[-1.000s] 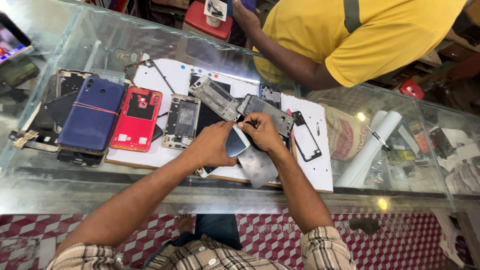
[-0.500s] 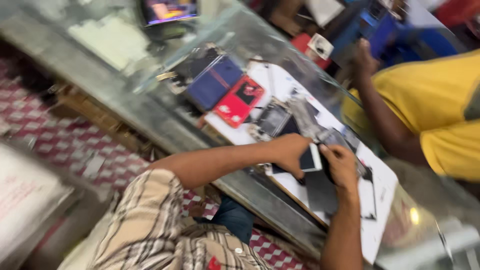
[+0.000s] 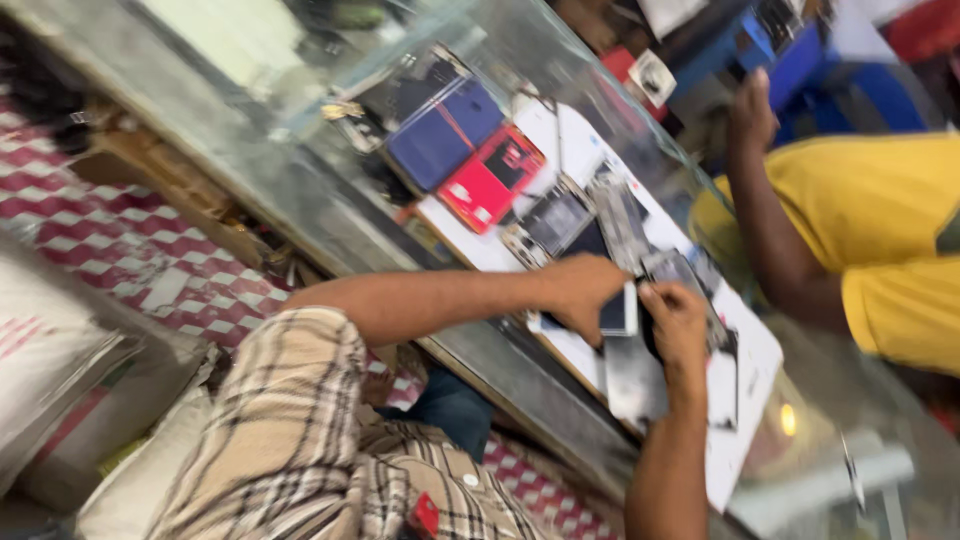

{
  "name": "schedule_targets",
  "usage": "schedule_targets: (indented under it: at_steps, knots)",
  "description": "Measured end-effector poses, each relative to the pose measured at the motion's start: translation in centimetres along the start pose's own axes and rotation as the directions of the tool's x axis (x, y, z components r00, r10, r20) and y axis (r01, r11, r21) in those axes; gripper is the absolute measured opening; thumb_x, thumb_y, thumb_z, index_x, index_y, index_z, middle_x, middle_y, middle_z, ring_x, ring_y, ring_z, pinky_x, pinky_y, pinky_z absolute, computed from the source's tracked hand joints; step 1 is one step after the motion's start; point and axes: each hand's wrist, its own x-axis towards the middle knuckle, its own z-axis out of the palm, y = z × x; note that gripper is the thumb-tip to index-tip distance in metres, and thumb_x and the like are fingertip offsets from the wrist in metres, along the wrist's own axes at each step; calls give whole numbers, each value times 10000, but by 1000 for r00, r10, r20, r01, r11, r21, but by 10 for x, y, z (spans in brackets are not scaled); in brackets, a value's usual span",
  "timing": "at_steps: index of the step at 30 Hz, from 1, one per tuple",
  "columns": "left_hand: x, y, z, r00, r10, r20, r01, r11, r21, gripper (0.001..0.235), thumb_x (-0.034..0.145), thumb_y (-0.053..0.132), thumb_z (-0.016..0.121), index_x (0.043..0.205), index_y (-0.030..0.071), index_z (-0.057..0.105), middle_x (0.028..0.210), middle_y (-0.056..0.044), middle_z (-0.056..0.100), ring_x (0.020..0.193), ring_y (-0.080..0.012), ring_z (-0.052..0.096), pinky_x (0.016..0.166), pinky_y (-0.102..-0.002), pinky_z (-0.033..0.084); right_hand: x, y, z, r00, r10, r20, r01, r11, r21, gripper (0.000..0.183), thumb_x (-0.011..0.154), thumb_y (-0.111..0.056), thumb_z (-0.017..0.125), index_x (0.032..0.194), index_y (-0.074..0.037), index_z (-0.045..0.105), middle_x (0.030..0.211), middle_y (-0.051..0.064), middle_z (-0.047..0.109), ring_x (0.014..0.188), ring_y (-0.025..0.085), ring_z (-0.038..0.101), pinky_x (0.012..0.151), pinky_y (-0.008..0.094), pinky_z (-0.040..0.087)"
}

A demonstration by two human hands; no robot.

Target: The person disassembles a white smartphone by removing the back cover and separating the screen assembly from the frame. They then handle a black screen protector package and continue to manipulate the phone's internal components on a glass counter.

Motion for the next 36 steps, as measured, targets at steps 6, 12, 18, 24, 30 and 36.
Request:
schedule_targets:
  at_steps: [6,12,18,24,30,36]
  knots:
    - [11,-3,5,1000,2,18,-3,999,44,883,510,323,909,1199,-100,554,1044,-278,676,1003,-448,651,856,-486,540,0,10,0,1000,-12,5,11,999,38,118,933,-93,778,884,-19,701,796,-46,652,731,30,558,659,208,451]
    - [11,6,-2,995,-48,84,43,997,56,854,541,310,897,1201,-105,549,1068,-284,668,1029,-444,648,888,-481,536,-1,-11,9,995,85,52,-95,965,245,111,955,-67,760,874,-26,697,768,-52,655,680,10,535,617,186,420]
    - [10,15,-8,997,-55,46,56,998,-27,806,540,292,883,1181,-84,571,1030,-258,695,1009,-434,665,870,-485,545,-5,-37,2,983,173,64,-183,954,239,116,958,-103,746,882,-19,724,769,-31,696,672,19,567,612,196,451]
    - [11,18,-7,986,-160,55,162,986,-33,842,533,299,901,1213,-70,570,987,-271,695,979,-434,676,855,-481,558,-4,-33,1,990,141,33,-144,945,293,111,970,-99,751,911,-5,736,792,-24,694,692,24,570,644,194,451]
    - [12,20,-10,981,-170,99,173,985,-24,877,539,304,904,1227,-103,542,960,-261,712,929,-428,698,828,-463,571,-3,-25,-1,989,148,4,-144,949,282,113,975,-106,762,929,-6,738,798,-26,676,701,22,543,648,194,427]
    - [13,18,-10,969,-213,126,217,976,-24,844,567,317,900,1212,-102,552,949,-266,712,935,-420,704,845,-446,576,0,-22,-3,992,124,17,-123,935,334,119,968,-124,743,929,-14,722,814,-29,704,713,23,589,666,196,466]
